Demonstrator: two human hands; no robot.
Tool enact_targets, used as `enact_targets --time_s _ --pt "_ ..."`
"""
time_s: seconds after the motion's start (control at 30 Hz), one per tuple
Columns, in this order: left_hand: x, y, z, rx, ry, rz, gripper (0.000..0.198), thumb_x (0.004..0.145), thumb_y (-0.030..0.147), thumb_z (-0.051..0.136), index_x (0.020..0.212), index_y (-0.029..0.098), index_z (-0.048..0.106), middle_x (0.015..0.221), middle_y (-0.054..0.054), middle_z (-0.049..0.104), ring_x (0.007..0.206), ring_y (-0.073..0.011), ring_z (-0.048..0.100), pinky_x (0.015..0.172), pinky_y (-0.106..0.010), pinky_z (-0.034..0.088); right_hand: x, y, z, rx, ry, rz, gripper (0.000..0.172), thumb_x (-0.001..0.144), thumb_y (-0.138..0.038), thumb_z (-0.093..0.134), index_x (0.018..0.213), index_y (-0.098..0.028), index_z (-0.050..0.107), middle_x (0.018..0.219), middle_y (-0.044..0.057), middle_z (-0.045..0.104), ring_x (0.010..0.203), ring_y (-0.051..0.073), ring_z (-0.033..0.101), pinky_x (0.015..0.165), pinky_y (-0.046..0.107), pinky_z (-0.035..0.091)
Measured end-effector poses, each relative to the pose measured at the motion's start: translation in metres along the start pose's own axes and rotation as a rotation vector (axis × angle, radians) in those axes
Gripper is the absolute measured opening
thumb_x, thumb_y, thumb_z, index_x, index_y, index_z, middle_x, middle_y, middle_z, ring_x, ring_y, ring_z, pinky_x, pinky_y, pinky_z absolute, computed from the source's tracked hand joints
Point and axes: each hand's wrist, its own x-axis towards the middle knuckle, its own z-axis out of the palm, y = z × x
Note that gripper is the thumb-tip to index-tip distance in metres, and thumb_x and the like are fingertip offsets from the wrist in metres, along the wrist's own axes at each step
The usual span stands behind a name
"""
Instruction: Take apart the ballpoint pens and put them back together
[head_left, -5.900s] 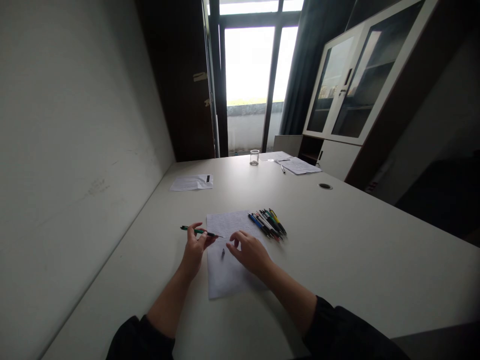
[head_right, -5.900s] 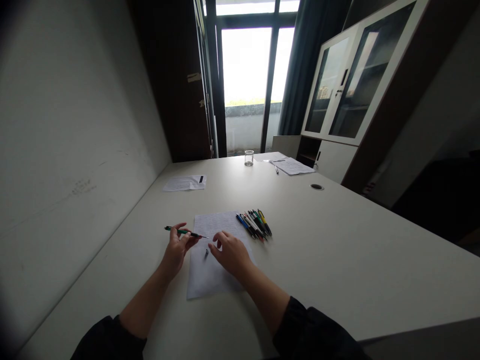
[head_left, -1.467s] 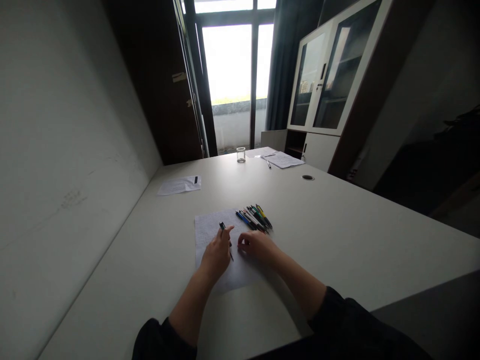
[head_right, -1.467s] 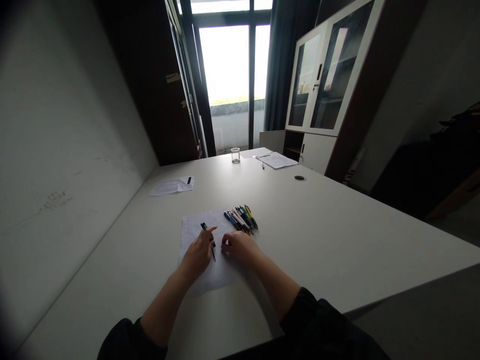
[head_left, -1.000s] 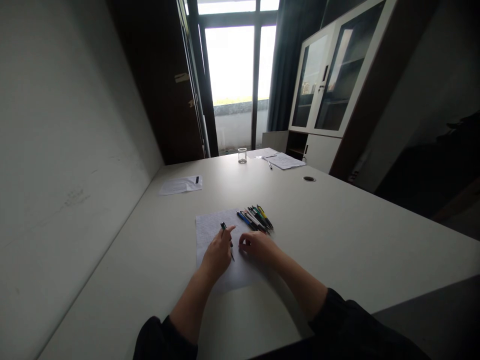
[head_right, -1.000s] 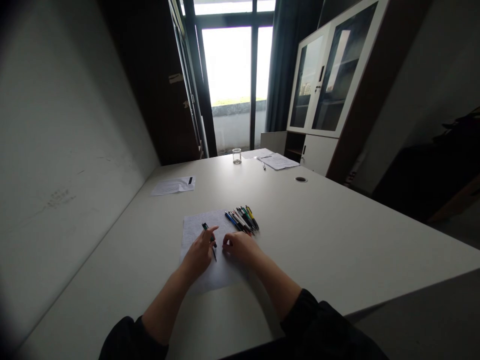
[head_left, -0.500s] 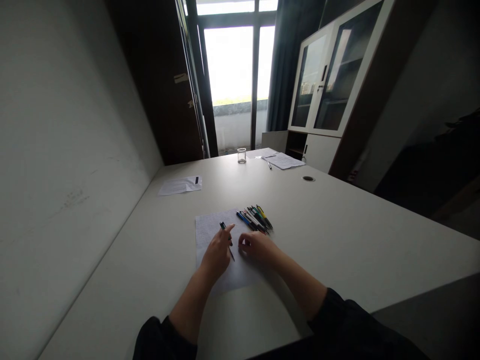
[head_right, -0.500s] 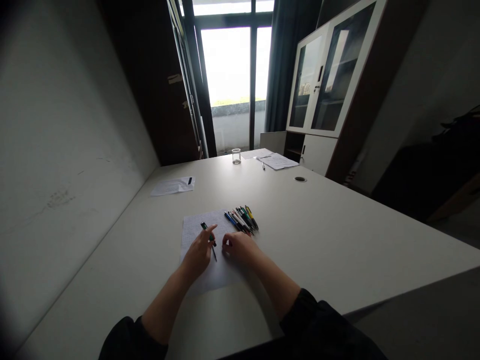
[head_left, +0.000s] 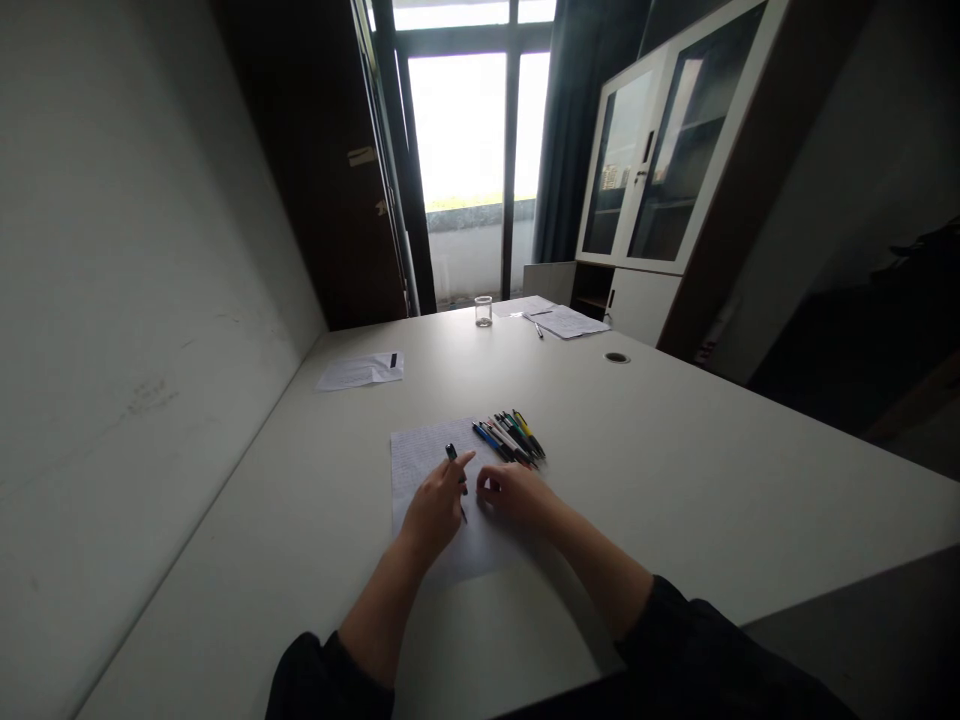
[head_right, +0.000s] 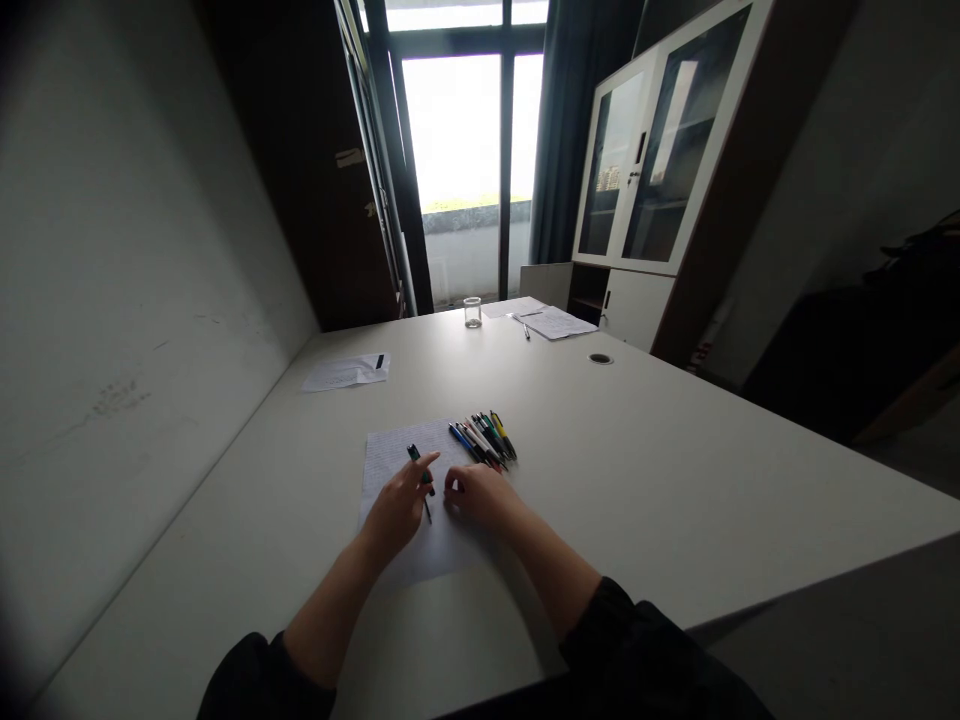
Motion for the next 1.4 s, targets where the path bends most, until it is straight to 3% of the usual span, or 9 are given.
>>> enact_targets --time_s 0.5,0.67,0.77,0.97,1.27,1.4 --pt "0.000 -0.001 -0.002 0.073 0.040 0.035 0.059 0.088 0.004 0.051 0.140 0.028 0.040 0.106 -0.006 0.065 0.096 -0.0208 0.059 0.088 -0.039 0.049 0.001 0.003 0.003 0.016 0.012 -0.015 0.013 0.084 -0.027 0.064 0.093 -0.024 0.072 0.080 0.002 0.073 0.074 0.016 0.066 0.065 0.022 0.042" --pt "0.000 -0.001 -0.001 0.015 0.079 0.002 0.054 0.089 0.008 0.053 0.138 0.027 0.043 0.105 -0.006 0.065 0.096 -0.0205 0.060 0.088 -0.038 0.050 0.004 0.003 0.007 0.097 0.087 -0.083 0.020 0.086 -0.033 0.065 0.103 -0.024 0.072 0.085 0.003 0.072 0.072 0.015 0.065 0.069 0.023 0.044" --pt "-0.001 0.001 -0.002 -0.007 0.081 -0.033 0.052 0.089 0.011 0.054 0.138 0.027 0.043 0.106 -0.007 0.064 0.095 -0.0204 0.061 0.087 -0.038 0.051 0.006 0.002 0.009 0.142 0.080 -0.130 0.019 0.087 -0.034 0.065 0.099 -0.023 0.074 0.088 0.004 0.072 0.072 0.014 0.065 0.069 0.023 0.045" --pt "0.002 0.006 -0.005 -0.092 0.164 -0.035 0.041 0.096 0.017 0.045 0.136 0.027 0.047 0.107 -0.007 0.063 0.098 -0.0186 0.061 0.089 -0.035 0.050 0.004 0.002 0.009 0.117 0.068 -0.122 0.018 0.086 -0.035 0.067 0.097 -0.023 0.075 0.089 0.004 0.072 0.075 0.015 0.066 0.071 0.023 0.045" --pt "0.002 0.012 -0.007 -0.118 0.160 0.036 0.047 0.097 0.016 0.044 0.142 0.027 0.039 0.109 -0.006 0.066 0.099 -0.0179 0.061 0.091 -0.036 0.050 0.002 -0.002 0.008 0.110 0.137 -0.186 0.019 0.089 -0.033 0.064 0.102 -0.023 0.073 0.092 0.004 0.069 0.078 0.014 0.065 0.074 0.024 0.046" --pt "0.002 0.012 -0.007 -0.103 0.193 0.024 0.048 0.096 0.013 0.044 0.142 0.028 0.040 0.105 -0.005 0.066 0.097 -0.0177 0.062 0.090 -0.036 0.049 0.003 -0.002 0.009 0.123 0.110 -0.176 0.017 0.088 -0.033 0.065 0.098 -0.023 0.074 0.091 0.004 0.069 0.075 0.014 0.065 0.071 0.023 0.045"
